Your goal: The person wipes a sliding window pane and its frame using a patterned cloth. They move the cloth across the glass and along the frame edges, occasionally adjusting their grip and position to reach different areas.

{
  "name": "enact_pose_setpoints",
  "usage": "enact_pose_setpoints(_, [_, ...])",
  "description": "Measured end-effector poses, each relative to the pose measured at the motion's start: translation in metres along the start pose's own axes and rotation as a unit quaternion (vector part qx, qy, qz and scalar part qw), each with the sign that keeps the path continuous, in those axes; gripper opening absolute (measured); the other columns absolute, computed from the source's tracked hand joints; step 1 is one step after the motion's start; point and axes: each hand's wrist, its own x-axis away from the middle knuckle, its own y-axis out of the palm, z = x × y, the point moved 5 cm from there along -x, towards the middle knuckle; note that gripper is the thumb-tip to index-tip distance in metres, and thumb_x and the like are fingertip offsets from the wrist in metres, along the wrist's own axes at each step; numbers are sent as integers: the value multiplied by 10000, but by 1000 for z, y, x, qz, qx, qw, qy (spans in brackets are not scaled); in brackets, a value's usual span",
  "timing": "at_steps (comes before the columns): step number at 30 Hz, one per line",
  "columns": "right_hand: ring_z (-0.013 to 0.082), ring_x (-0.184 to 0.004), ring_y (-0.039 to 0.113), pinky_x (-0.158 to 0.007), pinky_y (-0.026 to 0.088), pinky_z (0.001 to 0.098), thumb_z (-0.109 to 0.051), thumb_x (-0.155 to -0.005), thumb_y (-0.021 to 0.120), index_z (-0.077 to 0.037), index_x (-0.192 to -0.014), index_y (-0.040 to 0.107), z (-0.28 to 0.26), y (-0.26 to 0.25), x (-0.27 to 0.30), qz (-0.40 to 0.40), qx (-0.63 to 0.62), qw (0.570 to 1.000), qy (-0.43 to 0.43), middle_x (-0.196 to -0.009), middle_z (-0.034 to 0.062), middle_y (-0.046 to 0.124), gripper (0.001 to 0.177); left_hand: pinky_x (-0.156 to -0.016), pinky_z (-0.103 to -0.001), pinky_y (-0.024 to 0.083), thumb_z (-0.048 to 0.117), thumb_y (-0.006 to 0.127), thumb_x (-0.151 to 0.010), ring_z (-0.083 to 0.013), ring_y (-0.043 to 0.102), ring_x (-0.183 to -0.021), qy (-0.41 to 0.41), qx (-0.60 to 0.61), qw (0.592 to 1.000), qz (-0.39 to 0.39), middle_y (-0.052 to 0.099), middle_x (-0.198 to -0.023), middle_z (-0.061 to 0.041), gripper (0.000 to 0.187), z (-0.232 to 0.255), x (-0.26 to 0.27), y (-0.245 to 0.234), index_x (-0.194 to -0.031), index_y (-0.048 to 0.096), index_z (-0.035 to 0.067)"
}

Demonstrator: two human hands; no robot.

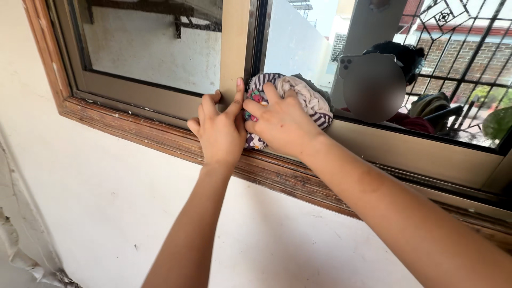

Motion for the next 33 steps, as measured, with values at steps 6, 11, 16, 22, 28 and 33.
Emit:
enact_pose_setpoints(6, [340,-1096,540,-710,565,481,-168,-761,714,-271,-833,805,0,-8,14,-14,19,999,31,-1130,-31,619,155,-909,-488,287,166,672,-945,-200,531,-1236,-49,-31,998,-6,530,-1358,-73,591,8,4,2,-1459,578,441])
enact_pose_setpoints(11, [338,-1105,537,-726,565,498,-149,-743,718,-265,-909,819,9,-19,39,-11,7,999,53,-1173,-34,626,227,-927,-521,268,180,687,-922,-178,535,-1233,-91,1,994,-65,511,-1414,-65,609,7,2,-4,-1449,552,453])
enact_pose_setpoints(16, [342,-1099,531,-713,563,497,-119,-727,717,-258,-928,816,26,-31,74,-52,3,997,64,-1200,-31,620,264,-962,-489,315,-1,642,-863,-199,504,-1311,-66,35,995,-60,375,-1588,-125,666,17,15,-4,-1486,560,221])
enact_pose_setpoints(22, [345,-1132,509,-754,565,510,-126,-665,763,-276,-970,802,39,-48,111,-103,10,991,90,-1232,-36,594,342,-1070,-513,316,-118,591,-824,-250,390,-1479,7,45,999,-17,343,-1646,-98,590,58,43,0,-1394,616,30])
enact_pose_setpoints(28, [350,-1177,483,-791,573,530,-184,-552,866,-280,-1069,785,54,-67,149,-159,33,982,98,-1337,-43,570,533,-1127,-542,308,-48,636,-904,-259,467,-1402,64,155,986,-19,524,-1442,-107,323,98,50,5,-1202,720,45])
enact_pose_setpoints(33, [378,-1243,466,-772,584,524,-209,-515,901,-283,-1098,767,69,-82,186,-209,58,970,110,-1362,-47,554,602,-1096,-478,359,-40,624,-872,-261,607,-1140,47,194,979,-50,606,-1272,-73,238,117,51,10,-1027,771,66])
